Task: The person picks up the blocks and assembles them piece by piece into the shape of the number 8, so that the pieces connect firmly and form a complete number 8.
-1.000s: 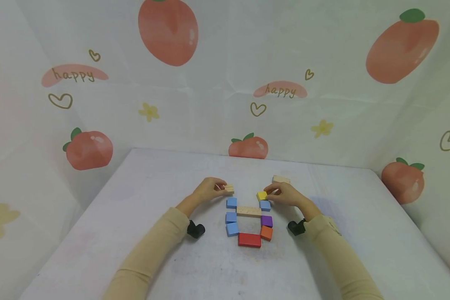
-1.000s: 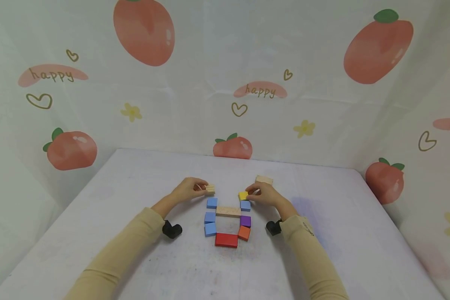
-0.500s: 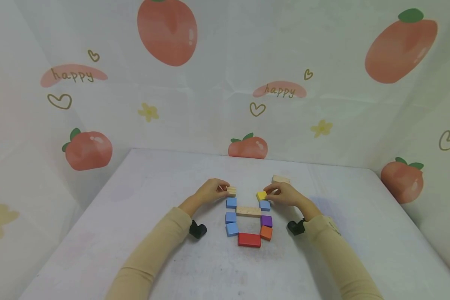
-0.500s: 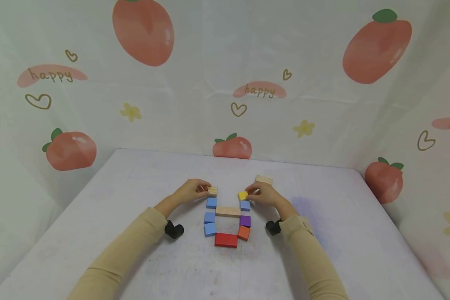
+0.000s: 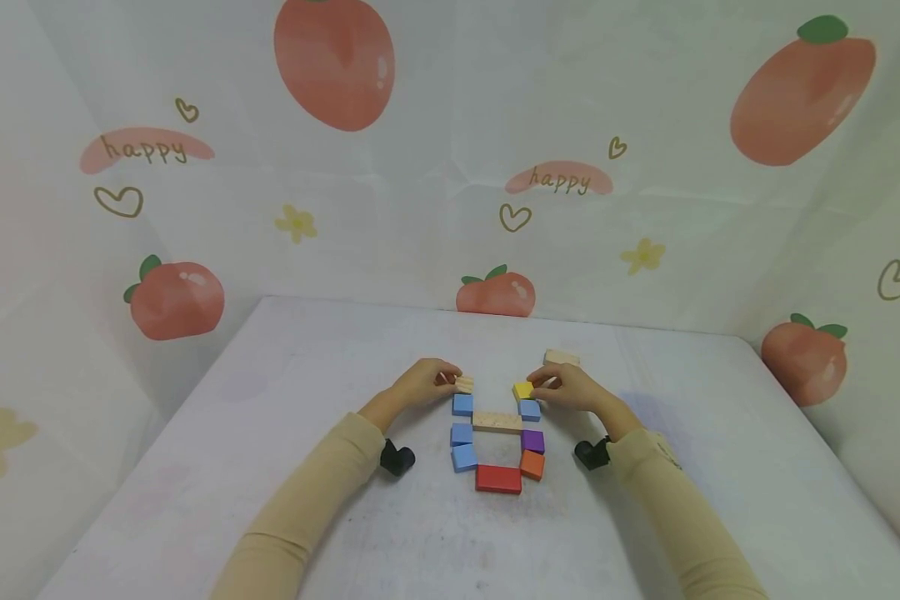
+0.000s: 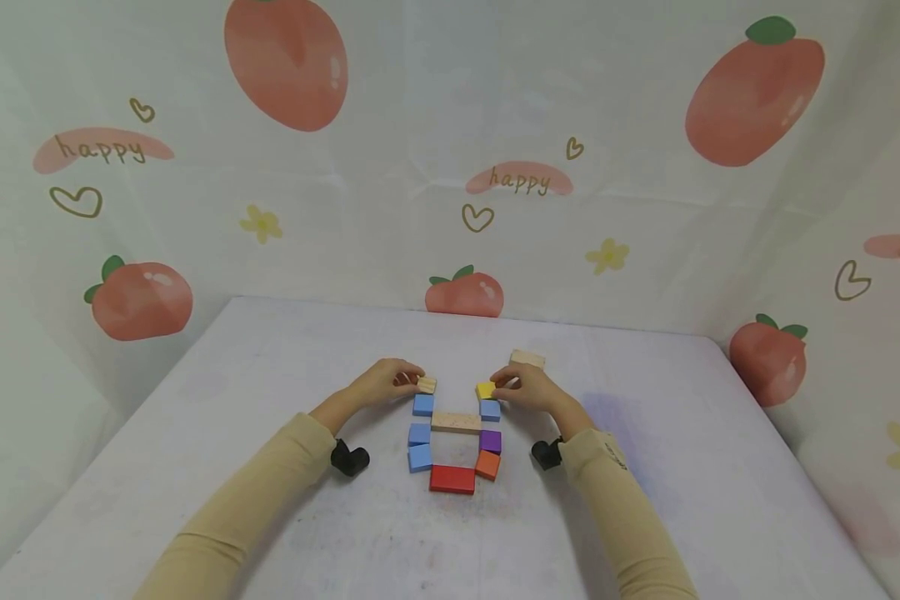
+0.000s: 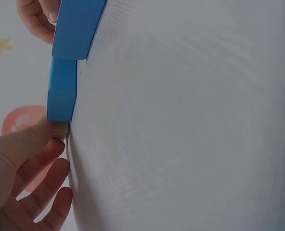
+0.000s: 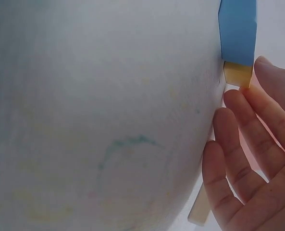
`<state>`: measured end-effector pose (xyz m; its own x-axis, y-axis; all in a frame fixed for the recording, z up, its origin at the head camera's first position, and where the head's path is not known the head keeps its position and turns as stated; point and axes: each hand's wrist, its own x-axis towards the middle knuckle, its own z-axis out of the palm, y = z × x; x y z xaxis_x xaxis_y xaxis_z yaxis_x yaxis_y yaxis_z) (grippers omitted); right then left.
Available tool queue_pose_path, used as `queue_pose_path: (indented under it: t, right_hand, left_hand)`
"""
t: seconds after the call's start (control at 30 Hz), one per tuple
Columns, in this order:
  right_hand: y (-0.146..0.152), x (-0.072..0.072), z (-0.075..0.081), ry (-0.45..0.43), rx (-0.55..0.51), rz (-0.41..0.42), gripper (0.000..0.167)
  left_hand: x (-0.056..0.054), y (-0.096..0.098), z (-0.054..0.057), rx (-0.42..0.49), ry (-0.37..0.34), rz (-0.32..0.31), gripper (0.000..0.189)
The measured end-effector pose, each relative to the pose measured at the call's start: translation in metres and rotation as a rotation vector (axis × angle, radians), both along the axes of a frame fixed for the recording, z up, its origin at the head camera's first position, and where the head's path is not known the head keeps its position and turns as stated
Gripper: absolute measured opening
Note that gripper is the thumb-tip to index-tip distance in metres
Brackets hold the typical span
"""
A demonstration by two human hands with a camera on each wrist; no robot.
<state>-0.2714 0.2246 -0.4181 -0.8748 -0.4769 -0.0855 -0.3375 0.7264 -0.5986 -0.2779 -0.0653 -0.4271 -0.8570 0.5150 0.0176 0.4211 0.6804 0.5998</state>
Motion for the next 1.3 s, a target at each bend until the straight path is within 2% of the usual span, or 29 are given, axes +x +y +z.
queue_pose_path:
  t: [0.3, 0.97, 1.3]
  right_hand:
    - [0.0004, -0.0002, -0.0008, -0.003, -0.013, 0.004, 0.031]
    - [0.0011, -0.0006, -0.0018, -0.015, -0.016, 0.008, 0.032]
    - [0.0017, -0.0002, -0.0007, -0.030, -0.022, 0.000, 0.032]
  left_hand:
    - [-0.0015, 0.0010, -0.0030, -0.019, 0.002, 0.006, 0.029]
    - [0.0031, 0.0023, 0.0016, -0.020, -0.034, 0.031, 0.030]
    - [0.0019, 0.0029, 0.0006, -0.015, -0.050, 0.044, 0.032]
